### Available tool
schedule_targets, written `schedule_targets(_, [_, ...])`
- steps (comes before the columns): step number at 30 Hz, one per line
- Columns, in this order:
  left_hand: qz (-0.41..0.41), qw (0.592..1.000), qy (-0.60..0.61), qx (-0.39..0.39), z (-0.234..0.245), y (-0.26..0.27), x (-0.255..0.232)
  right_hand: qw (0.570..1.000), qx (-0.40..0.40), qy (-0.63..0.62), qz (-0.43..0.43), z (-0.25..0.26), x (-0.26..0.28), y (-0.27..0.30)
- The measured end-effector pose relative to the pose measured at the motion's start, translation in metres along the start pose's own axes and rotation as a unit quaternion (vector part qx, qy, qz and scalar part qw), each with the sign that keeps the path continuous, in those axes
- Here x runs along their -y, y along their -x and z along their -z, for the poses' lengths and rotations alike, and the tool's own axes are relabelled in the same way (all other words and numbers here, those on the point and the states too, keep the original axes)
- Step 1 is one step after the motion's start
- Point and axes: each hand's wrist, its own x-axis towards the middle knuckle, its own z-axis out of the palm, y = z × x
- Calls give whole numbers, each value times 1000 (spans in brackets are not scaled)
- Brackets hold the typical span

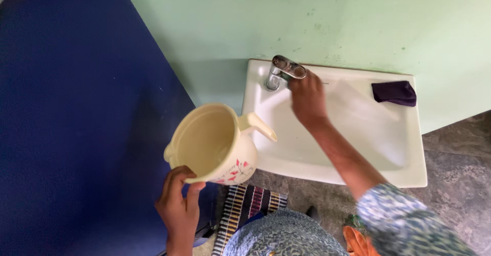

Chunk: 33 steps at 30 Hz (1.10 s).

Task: The person cleans the sink using a sponge and a cloth, rinsing the surface with water from a pitcher.

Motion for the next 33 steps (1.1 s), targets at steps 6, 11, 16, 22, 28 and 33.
schedule_targets(6, [19, 1000, 7, 11, -8, 4, 2, 984, 91, -140, -64, 30, -23, 16])
schedule_targets(11, [-14, 999, 22, 47, -20, -6, -3, 928, 246, -238, -147, 32, -26, -40])
schedule_targets(16, [-9, 998, 32, 62, -29, -11, -11, 793, 366, -462, -151, 8, -59, -57])
schedule_targets(22, [1, 998, 26, 49, -26, -4, -15, 797, 348, -461, -179, -13, -61, -48])
schedule_targets(28, [-13, 998, 41, 51, -34, -6, -19, 996, 1, -77, -39, 5, -19, 13])
schedule_targets(33, [-49, 993, 53, 89, -49, -21, -26, 992, 39, -112, 48, 36, -16, 0])
